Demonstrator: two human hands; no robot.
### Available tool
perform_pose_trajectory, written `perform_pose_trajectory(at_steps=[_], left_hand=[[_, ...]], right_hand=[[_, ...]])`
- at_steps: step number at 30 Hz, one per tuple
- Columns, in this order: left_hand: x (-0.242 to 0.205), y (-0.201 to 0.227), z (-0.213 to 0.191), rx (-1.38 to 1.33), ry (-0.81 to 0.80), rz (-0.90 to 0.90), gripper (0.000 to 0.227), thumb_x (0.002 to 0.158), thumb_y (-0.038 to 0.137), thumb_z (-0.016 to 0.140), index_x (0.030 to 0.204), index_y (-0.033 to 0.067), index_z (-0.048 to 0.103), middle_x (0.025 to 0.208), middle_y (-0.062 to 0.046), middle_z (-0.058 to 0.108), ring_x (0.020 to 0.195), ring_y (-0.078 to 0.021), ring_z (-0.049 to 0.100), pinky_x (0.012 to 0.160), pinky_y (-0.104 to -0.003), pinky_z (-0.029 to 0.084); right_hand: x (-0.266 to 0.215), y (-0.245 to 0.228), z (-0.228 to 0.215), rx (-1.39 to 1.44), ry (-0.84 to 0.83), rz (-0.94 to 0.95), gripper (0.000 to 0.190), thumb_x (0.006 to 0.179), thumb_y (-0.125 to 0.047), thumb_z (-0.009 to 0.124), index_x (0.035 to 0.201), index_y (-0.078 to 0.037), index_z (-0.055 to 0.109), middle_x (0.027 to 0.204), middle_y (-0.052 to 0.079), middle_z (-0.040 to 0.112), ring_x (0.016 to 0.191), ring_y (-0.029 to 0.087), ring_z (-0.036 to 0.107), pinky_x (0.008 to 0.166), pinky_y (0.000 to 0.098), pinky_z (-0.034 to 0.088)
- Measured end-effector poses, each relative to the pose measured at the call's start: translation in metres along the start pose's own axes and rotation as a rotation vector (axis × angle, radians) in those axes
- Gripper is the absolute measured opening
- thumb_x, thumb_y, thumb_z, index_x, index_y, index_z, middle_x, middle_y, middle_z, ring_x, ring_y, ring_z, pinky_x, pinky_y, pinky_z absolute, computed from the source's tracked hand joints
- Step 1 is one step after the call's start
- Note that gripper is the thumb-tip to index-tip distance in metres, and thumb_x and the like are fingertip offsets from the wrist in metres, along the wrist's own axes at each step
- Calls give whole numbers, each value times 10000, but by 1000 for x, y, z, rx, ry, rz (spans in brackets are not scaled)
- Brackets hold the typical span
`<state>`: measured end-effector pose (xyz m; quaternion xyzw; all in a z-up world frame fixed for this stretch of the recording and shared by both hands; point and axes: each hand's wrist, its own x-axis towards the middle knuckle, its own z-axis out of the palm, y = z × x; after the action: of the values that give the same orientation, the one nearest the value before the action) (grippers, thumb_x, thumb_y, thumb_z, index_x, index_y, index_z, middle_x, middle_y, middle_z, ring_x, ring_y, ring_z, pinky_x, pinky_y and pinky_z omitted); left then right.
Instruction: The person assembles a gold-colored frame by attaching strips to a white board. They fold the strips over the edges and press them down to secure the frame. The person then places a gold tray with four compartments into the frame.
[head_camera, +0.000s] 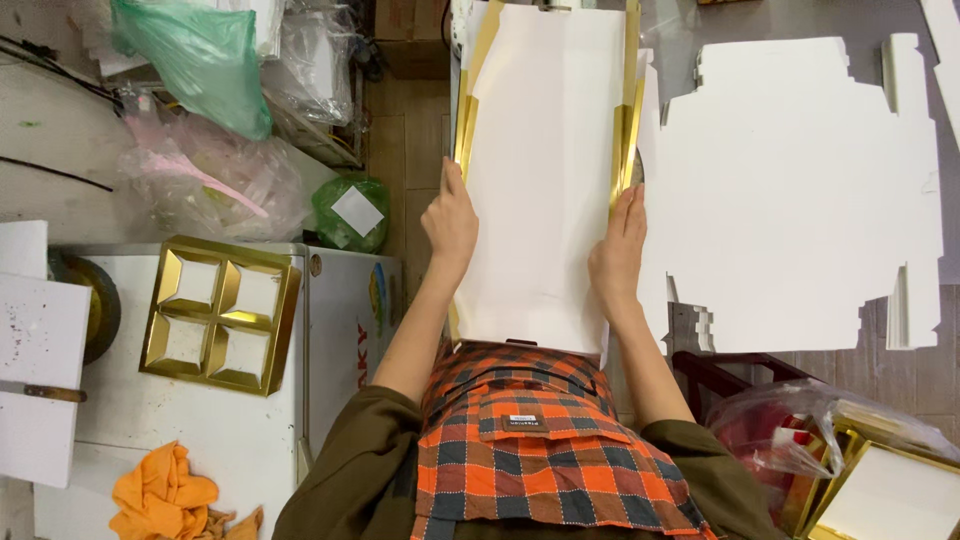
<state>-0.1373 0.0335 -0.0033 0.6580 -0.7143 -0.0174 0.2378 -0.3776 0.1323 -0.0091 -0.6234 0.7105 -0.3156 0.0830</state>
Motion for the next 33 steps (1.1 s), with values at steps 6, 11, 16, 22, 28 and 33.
perform_pose_trajectory(at_steps=[6, 11, 16, 22, 28, 33], left_hand=[[0, 2, -6, -109, 75, 119, 244, 833, 31, 691, 1040, 81, 572, 1088, -122, 521, 970, -305, 619, 675, -408, 581], [16, -12, -11, -219, -106, 48, 253, 833, -78, 638, 1034, 75, 623, 1041, -118, 490, 833, -311, 637, 645, -471, 524], [10, -13, -15, -201, -71, 200, 175, 880, -92, 621, 914, 79, 603, 1015, -78, 511, 866, -266, 642, 664, -435, 550], [23, -39, -57, -194, -475, 595, 164, 820, 157, 777, 943, 93, 690, 1074, -16, 624, 999, -312, 545, 845, -451, 543], [16, -69, -106, -199, -904, 789, 425, 559, 43, 742, 981, 98, 747, 1491, -118, 447, 1125, -408, 483, 913, -443, 523], [10, -90, -104, -99, -1009, 783, 738, 574, 42, 753, 1293, 127, 611, 1632, -50, 378, 1216, -329, 536, 856, -401, 560]], right_hand=[[6, -5, -32, 113, -75, 52, 354, 886, 50, 691, 1227, -44, 713, 1246, 132, 552, 1045, 310, 562, 854, 408, 507], [16, 3, -52, 84, -153, -18, 287, 814, 69, 660, 1083, -16, 712, 1203, 124, 575, 751, 274, 646, 670, 421, 528], [13, 19, -32, 26, -127, -161, 141, 923, 0, 664, 1009, -106, 702, 1006, 31, 678, 810, 279, 689, 723, 388, 552], [41, 13, -65, -204, -801, -219, 367, 955, -432, 754, 1144, -125, 683, 1171, 84, 701, 1000, 289, 708, 888, 444, 571], [30, -20, -101, -589, -1321, -444, 1089, 506, -534, 998, 1436, -257, 504, 1657, 95, 160, 1243, 408, 562, 1037, 455, 496], [34, -2, -106, -612, -1233, -423, 889, 553, -570, 914, 1316, -247, 595, 1666, -12, 287, 1311, 255, 587, 1073, 447, 500]])
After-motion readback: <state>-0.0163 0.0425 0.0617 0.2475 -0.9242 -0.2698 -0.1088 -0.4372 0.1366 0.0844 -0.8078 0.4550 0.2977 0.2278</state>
